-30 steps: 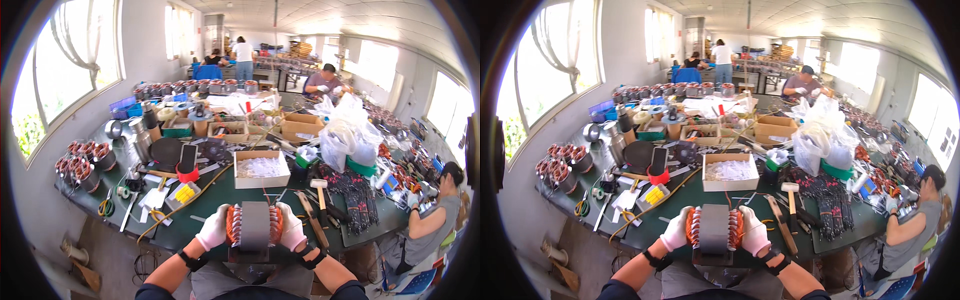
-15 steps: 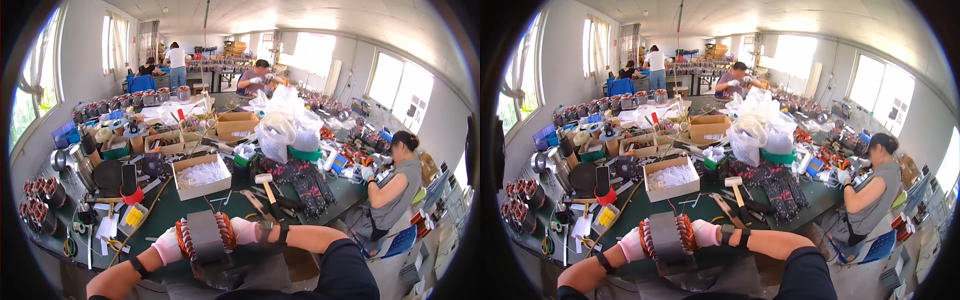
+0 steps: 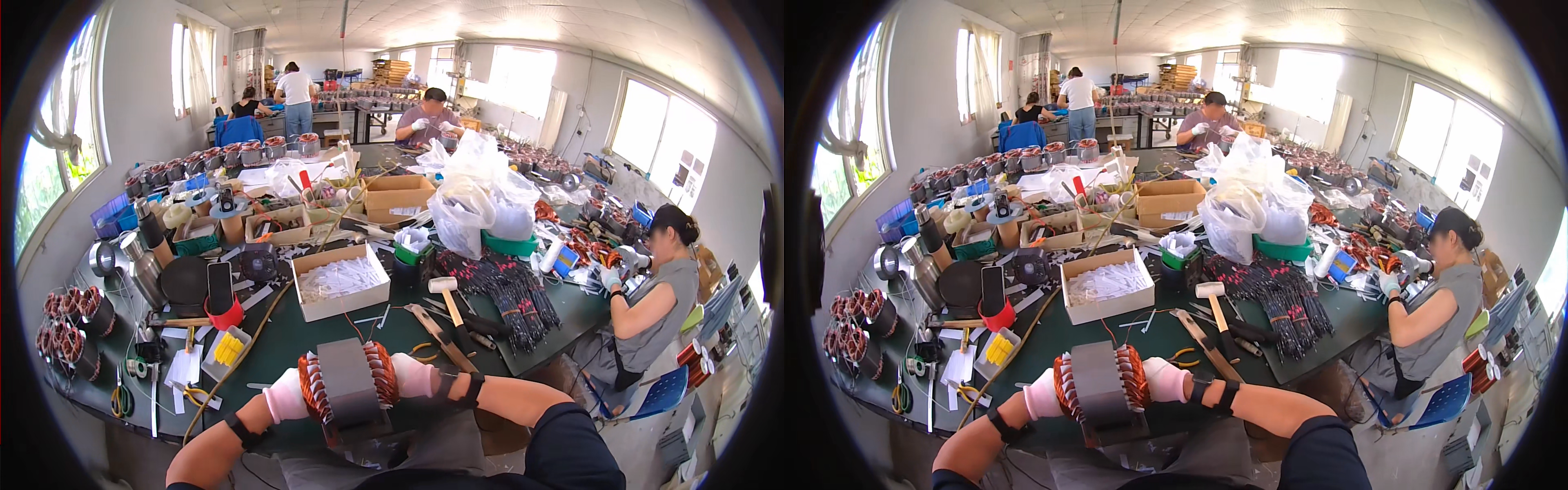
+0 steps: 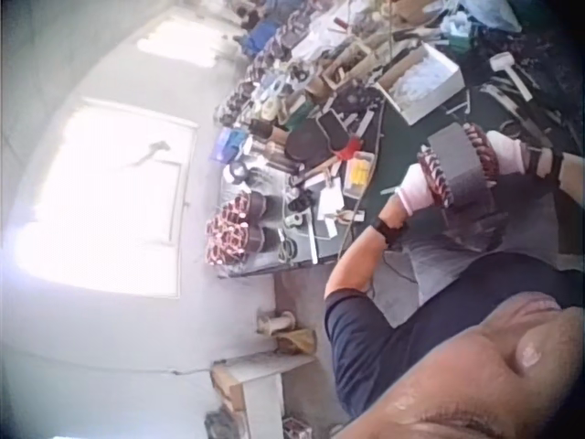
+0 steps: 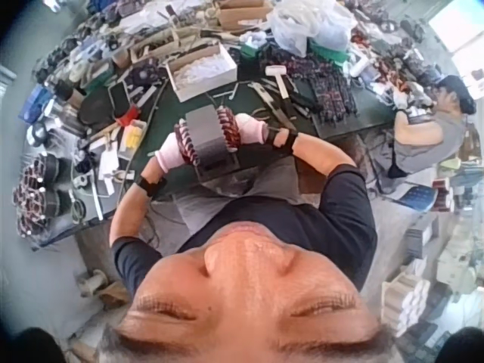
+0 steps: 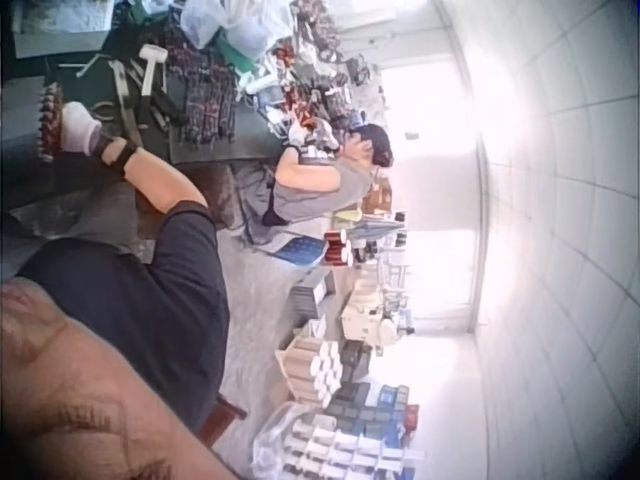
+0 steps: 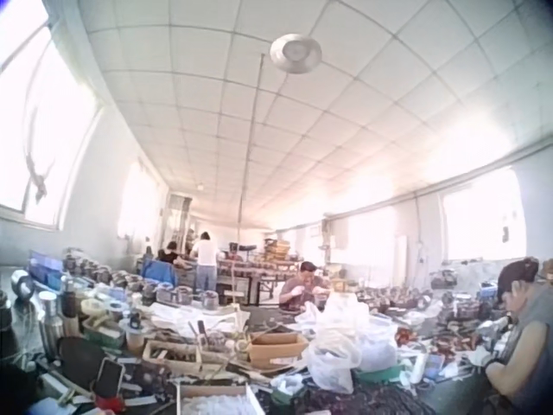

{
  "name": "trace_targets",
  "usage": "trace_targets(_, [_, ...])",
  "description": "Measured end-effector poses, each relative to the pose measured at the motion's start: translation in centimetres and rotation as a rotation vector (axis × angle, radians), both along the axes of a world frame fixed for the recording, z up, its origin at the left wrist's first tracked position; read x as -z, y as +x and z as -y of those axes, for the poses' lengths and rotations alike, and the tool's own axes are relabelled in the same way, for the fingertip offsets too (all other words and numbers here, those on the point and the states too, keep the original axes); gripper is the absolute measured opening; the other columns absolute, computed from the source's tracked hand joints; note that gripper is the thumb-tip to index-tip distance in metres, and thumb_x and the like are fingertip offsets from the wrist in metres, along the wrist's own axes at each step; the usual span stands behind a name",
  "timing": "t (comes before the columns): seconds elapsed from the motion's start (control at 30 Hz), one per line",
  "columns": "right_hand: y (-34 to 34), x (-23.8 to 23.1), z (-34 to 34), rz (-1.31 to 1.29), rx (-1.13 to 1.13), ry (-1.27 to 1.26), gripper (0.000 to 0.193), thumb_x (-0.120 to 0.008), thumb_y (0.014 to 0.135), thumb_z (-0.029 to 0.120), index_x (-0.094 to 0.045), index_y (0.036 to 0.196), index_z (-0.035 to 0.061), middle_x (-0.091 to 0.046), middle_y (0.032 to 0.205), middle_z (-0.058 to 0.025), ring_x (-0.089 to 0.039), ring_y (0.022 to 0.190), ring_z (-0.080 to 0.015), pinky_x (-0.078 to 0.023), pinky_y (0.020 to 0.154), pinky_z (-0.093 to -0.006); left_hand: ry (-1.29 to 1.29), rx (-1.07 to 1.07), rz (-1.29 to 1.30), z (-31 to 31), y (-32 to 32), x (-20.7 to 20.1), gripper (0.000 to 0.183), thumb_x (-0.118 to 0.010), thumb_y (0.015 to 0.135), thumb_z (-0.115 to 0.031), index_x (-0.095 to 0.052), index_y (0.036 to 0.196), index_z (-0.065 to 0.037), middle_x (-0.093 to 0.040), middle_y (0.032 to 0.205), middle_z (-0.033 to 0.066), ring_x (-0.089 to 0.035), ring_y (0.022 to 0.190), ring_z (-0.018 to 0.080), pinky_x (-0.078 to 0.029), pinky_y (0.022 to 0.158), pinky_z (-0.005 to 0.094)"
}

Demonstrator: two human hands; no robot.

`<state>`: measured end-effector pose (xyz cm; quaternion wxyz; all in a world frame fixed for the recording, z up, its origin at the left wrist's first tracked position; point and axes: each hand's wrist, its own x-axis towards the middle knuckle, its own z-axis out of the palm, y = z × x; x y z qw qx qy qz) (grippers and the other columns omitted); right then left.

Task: Manually assembling the internal components and wiring of an electric motor stator.

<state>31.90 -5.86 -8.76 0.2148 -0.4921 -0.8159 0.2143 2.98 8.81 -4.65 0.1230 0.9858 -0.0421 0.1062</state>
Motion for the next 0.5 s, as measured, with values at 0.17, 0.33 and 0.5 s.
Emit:
trace_targets(0.17, [-0.7,0.6,-0.1,-0.188,-0.009,-0.024,0.026,-0.070,0.088,0.012,-0.064,0.113,0.0105,-0.067,0.104,-0.0073,-0.066,0.098,-0.0293,-0.054,0.092,-0.0370,0.115,0.012,0.049,0.5,-1.6,-1.1,0.030,-0.076,0.084,-0.030,-0.066,0.108,-0.014,-0.065,0.107,0.0054,-0.063,0.100,0.0265,-0.055,0.089,0.0340])
trace_targets(0.33, [-0.2,1.9,-0.2,-0.136,0.070,-0.050,0.028,-0.072,0.086,0.010,-0.061,0.112,0.0089,-0.065,0.105,-0.0077,-0.066,0.099,-0.0256,-0.054,0.090,-0.0358,-0.504,-0.201,0.017,2.3,-3.1,-2.6,0.032,-0.078,0.079,-0.003,-0.073,0.110,-0.007,-0.075,0.103,0.0109,-0.072,0.094,0.0300,-0.058,0.088,0.0364])
trace_targets(0.5, [-0.9,-0.1,0.4,-0.511,0.015,-0.168,0.029,-0.067,0.089,0.003,-0.058,0.116,0.0070,-0.063,0.102,-0.0061,-0.064,0.096,-0.0229,-0.054,0.089,-0.0349,-0.622,-0.276,0.037,3.4,-3.0,-6.4,0.025,-0.072,0.078,0.002,-0.072,0.102,-0.004,-0.074,0.096,0.0142,-0.072,0.090,0.0340,-0.058,0.083,0.0401])
